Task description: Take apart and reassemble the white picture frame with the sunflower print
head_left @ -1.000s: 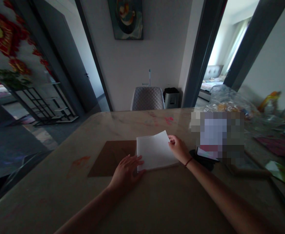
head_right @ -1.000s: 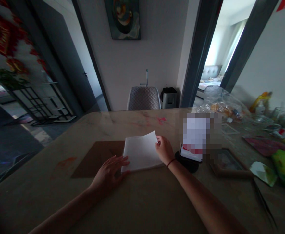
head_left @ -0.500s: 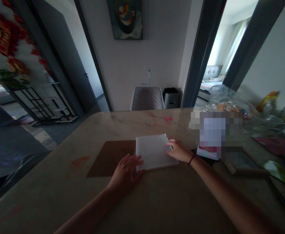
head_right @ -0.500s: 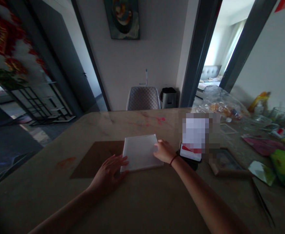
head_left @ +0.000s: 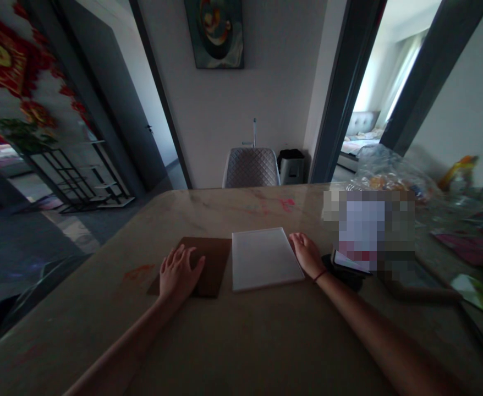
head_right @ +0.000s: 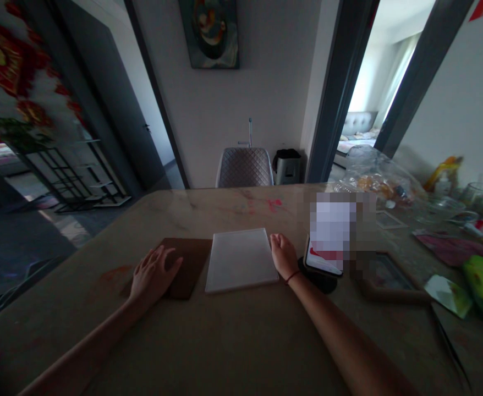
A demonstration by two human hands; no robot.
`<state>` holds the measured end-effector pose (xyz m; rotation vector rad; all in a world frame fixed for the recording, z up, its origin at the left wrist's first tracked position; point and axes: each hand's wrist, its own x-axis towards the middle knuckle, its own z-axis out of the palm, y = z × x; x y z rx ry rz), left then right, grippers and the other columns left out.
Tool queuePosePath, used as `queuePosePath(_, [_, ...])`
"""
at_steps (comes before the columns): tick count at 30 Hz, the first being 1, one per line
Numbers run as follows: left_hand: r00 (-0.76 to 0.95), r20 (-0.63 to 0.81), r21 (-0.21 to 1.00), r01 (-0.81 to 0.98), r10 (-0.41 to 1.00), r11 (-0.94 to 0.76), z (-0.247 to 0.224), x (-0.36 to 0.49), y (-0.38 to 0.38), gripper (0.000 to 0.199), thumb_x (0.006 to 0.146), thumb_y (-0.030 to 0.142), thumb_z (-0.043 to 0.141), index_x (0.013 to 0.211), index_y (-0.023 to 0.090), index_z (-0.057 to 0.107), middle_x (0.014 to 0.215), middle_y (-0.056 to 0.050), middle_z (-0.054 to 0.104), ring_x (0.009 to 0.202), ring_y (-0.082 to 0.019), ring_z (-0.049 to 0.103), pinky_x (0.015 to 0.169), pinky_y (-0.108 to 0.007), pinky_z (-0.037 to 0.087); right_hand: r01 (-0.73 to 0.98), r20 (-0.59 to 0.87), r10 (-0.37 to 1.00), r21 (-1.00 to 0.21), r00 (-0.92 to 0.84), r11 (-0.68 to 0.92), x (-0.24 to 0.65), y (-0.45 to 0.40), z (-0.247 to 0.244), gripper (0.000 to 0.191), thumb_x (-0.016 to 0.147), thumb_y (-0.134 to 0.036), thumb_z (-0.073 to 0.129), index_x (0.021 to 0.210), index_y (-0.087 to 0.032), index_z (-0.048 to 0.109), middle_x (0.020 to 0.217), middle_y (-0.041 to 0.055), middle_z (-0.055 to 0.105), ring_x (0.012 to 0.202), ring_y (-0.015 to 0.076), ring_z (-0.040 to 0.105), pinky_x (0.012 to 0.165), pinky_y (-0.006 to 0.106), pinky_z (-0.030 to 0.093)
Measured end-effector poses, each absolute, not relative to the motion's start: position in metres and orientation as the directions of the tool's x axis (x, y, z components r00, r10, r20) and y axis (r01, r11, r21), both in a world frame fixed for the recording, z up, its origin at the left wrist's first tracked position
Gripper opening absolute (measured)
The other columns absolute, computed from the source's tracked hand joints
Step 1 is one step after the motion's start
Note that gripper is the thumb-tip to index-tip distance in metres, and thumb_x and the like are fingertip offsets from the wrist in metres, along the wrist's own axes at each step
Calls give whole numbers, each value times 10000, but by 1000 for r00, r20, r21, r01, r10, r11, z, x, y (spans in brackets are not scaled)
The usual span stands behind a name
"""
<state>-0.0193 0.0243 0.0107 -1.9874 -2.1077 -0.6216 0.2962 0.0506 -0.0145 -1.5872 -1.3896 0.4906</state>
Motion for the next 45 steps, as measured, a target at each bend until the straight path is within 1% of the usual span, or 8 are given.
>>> queuePosePath(5, [-228, 265, 188, 965, 937, 182, 20, -33, 28, 619, 771, 536, 400, 1209, 101, 448, 1225, -170, 524, 1145, -314, 463, 938, -418, 346, 528, 296, 909, -843, 292, 105, 296, 50, -21, 354, 821, -448, 319, 735, -210, 566, 762, 51, 636, 756, 187, 579, 689, 277, 392])
queuePosePath(16, [-285, 180, 171, 951, 941, 256, 34, -52, 32, 902, 590, 731, 492, 1242, 111, 436, 1157, -221, 540, 1078, -390, 486, 861, -471, 381, 510, 291, 913, -853, 287, 111, 295, 50, -22, 361, 816, -472, 319, 758, -209, 559, 779, 53, 633, 769, 196, 584, 714, 297, 396])
queuePosePath(19, [-274, 179, 298, 930, 945, 214, 27, -65, 39, 805, 600, 664, 560, 1191, 125, 474, 1096, -181, 590, 1039, -355, 529, 858, -443, 400, 500, 292, 911, -858, 290, 117, 296, 51, -24, 353, 812, -473, 336, 747, -208, 561, 763, 50, 636, 754, 194, 590, 704, 293, 402])
queuePosePath(22, [-363, 178, 544, 811, 915, 216, 20, -77, 47, 779, 589, 544, 660, 1208, 124, 442, 1085, -161, 605, 1000, -303, 572, 833, -392, 439, 477, 287, 912, -871, 293, 120, 296, 52, -26, 341, 808, -469, 353, 747, -207, 564, 764, 49, 640, 745, 189, 590, 696, 288, 404])
queuePosePath(27, [-509, -120, 916, 275, 852, 293, 31, -84, 53, 756, 544, 240, 772, 1217, 164, 435, 941, -78, 673, 927, -238, 624, 747, -307, 502, 475, 293, 909, -871, 295, 127, 297, 53, -27, 318, 809, -441, 365, 757, -202, 568, 799, 51, 638, 767, 186, 580, 704, 288, 400])
queuePosePath(32, [-390, -336, 928, 16, 857, 371, 43, -86, 50, 316, 660, 140, 679, 967, 168, 611, 766, -57, 690, 736, -214, 669, 585, -277, 541, 490, 300, 913, -861, 276, 135, 298, 54, -28, 300, 809, -415, 369, 774, -200, 574, 781, 50, 637, 759, 184, 582, 702, 287, 410])
queuePosePath(34, [-315, -380, 922, -56, 870, 383, 46, -89, 49, 242, 686, 104, 642, 915, 183, 636, 752, -48, 692, 691, -198, 672, 563, -264, 545, 489, 292, 918, -862, 269, 131, 298, 53, -28, 301, 806, -415, 375, 799, -196, 580, 811, 60, 646, 786, 191, 591, 713, 292, 418])
queuePosePath(45, [-265, -253, 961, -182, 930, 209, 64, -101, 46, 338, 753, 20, 516, 1035, 185, 602, 749, -37, 704, 601, -148, 670, 547, -219, 550, 585, 291, 927, -804, 234, 105, 287, 47, -22, 242, 757, -314, 435, 880, -184, 597, 874, 60, 647, 751, 177, 602, 715, 302, 435])
